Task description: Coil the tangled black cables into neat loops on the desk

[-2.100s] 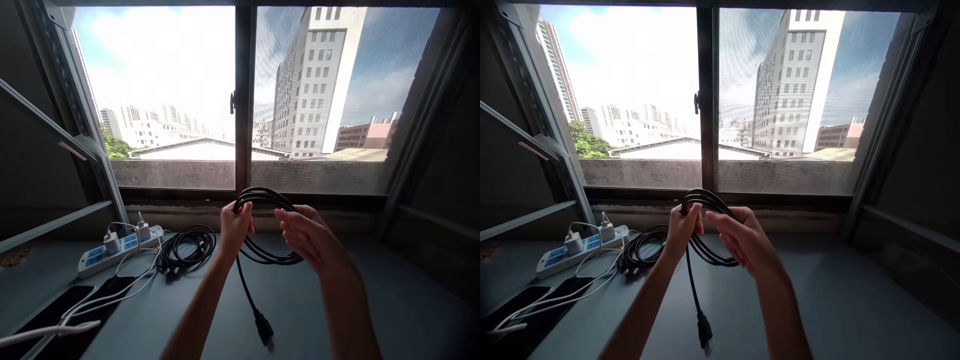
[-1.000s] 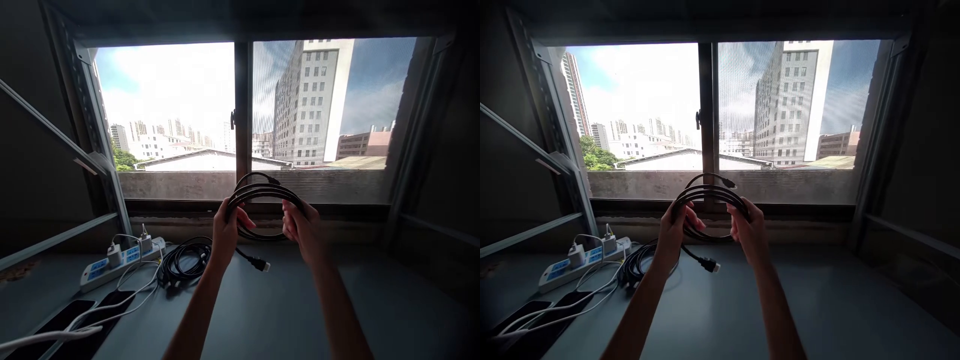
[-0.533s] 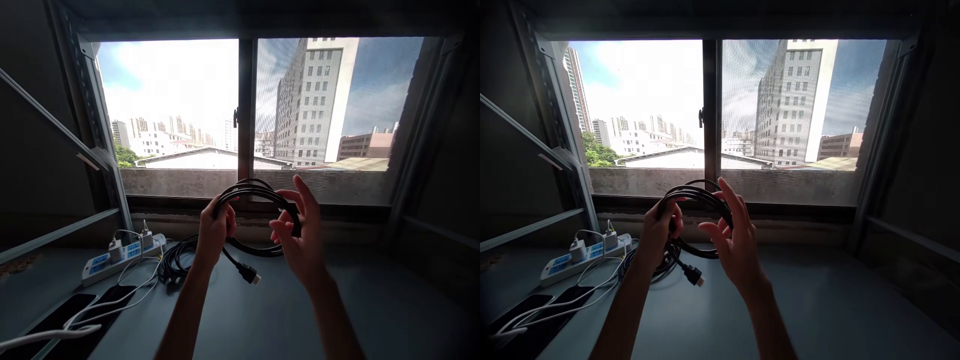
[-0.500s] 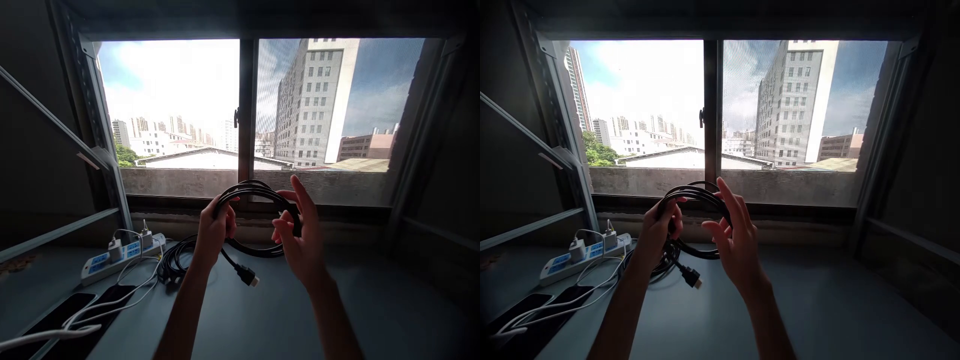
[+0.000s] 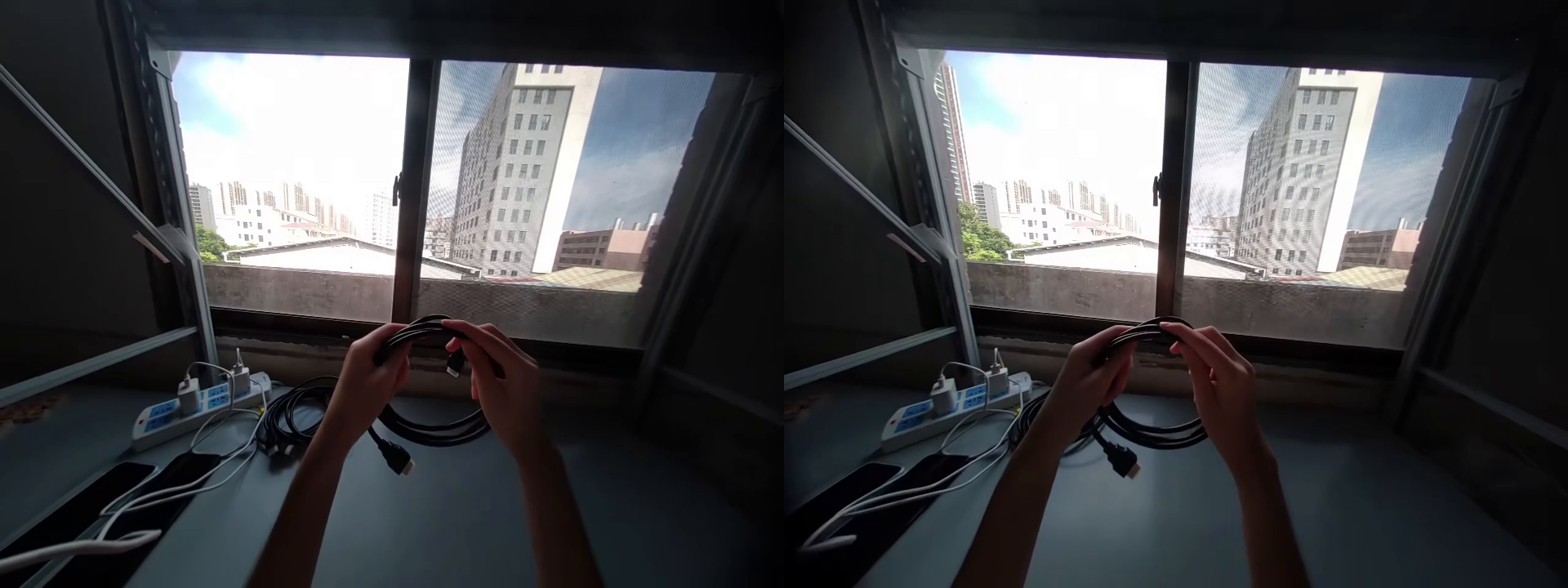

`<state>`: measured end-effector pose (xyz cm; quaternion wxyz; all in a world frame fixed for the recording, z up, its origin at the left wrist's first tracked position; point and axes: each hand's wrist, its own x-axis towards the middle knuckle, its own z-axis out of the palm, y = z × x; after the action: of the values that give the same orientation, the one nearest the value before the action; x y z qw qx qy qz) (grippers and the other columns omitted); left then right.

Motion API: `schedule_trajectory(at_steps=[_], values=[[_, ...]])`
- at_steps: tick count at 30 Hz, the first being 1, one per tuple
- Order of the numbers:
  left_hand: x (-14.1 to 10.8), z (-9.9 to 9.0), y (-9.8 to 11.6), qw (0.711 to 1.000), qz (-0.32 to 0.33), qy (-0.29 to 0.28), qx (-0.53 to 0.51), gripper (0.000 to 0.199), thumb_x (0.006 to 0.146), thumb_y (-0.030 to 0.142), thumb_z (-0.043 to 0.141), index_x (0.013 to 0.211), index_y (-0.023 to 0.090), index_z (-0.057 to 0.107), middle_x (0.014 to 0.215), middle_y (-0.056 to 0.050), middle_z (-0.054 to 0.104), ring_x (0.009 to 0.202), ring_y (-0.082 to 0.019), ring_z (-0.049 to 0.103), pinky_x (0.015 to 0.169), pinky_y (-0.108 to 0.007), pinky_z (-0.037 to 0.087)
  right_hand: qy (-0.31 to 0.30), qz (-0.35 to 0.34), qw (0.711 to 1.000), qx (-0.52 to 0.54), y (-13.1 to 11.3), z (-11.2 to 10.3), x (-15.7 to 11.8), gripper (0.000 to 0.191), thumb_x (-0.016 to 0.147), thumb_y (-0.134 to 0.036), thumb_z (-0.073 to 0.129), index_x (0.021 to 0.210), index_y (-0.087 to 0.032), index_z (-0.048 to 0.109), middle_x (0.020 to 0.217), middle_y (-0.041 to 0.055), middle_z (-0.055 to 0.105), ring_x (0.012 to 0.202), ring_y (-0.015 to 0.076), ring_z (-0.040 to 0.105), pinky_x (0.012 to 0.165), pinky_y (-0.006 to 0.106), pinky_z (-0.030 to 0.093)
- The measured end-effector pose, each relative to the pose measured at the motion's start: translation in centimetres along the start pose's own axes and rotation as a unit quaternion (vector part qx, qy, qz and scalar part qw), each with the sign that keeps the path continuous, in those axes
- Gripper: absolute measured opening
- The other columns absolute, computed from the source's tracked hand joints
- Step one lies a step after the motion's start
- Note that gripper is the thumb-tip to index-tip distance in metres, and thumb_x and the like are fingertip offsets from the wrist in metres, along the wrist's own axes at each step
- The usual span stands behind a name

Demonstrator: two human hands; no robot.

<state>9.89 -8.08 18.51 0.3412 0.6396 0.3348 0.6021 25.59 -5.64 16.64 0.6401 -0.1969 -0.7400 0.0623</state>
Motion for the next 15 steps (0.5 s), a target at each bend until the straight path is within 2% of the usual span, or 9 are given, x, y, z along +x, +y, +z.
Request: schedule_trajectory(at_steps=[3, 5, 11, 15], values=[[-0.3, 0.2, 0.0, 0.999, 0.019, -0.041, 0.017, 0.018, 0.080, 0.031, 0.057, 0.091, 0.016, 0.056, 0.048, 0.008, 0.039, 0.038, -0.003, 0.033, 0.036, -0.014, 0.025, 0.018, 0.028, 0.999, -0.032, 0.3, 0.0, 0.0, 0.022, 0.094, -0.024, 0.043, 0.104, -0.024, 0.062, 0.079, -0.0014, 0.058, 0.046, 0.0067, 0.042, 0.041, 0.019, 0.034], [-0.5, 0.3, 0.0, 0.999, 0.022, -0.040, 0.030, 0.022, 0.077, 0.032, 0.061, 0.093, 0.017, 0.057, 0.053, 0.007, 0.041, 0.041, -0.003, 0.035, 0.037, -0.015, 0.028, 0.029, 0.052, 0.997, -0.058, 0.7, 0.0, 0.0, 0.021, 0.094, -0.026, 0.042, 0.101, -0.023, 0.062, 0.074, -0.0022, 0.058, 0.048, 0.0075, 0.043, 0.045, 0.020, 0.036], [-0.3, 0.7, -0.4, 0.995, 0.034, 0.000, 0.091, 0.025, 0.078, 0.040, 0.059, 0.088, 0.017, 0.061, 0.052, 0.006, 0.041, 0.039, -0.004, 0.032, 0.037, -0.017, 0.027, 0.036, 0.089, 0.992, -0.085, 2.1, 0.7, -0.1, 0.020, 0.094, -0.032, 0.040, 0.088, -0.020, 0.055, 0.064, -0.0031, 0.053, 0.049, 0.0089, 0.045, 0.048, 0.020, 0.034], [0.1, 0.5, -0.7, 0.990, 0.051, 0.050, 0.123, 0.028, 0.079, 0.043, 0.057, 0.078, 0.016, 0.062, 0.047, 0.006, 0.041, 0.040, -0.005, 0.034, 0.037, -0.018, 0.026, 0.013, 0.111, 0.992, -0.060, 2.4, 1.0, -0.1, 0.024, 0.094, -0.038, 0.040, 0.082, -0.019, 0.051, 0.071, -0.0017, 0.054, 0.049, 0.0080, 0.045, 0.048, 0.020, 0.036]])
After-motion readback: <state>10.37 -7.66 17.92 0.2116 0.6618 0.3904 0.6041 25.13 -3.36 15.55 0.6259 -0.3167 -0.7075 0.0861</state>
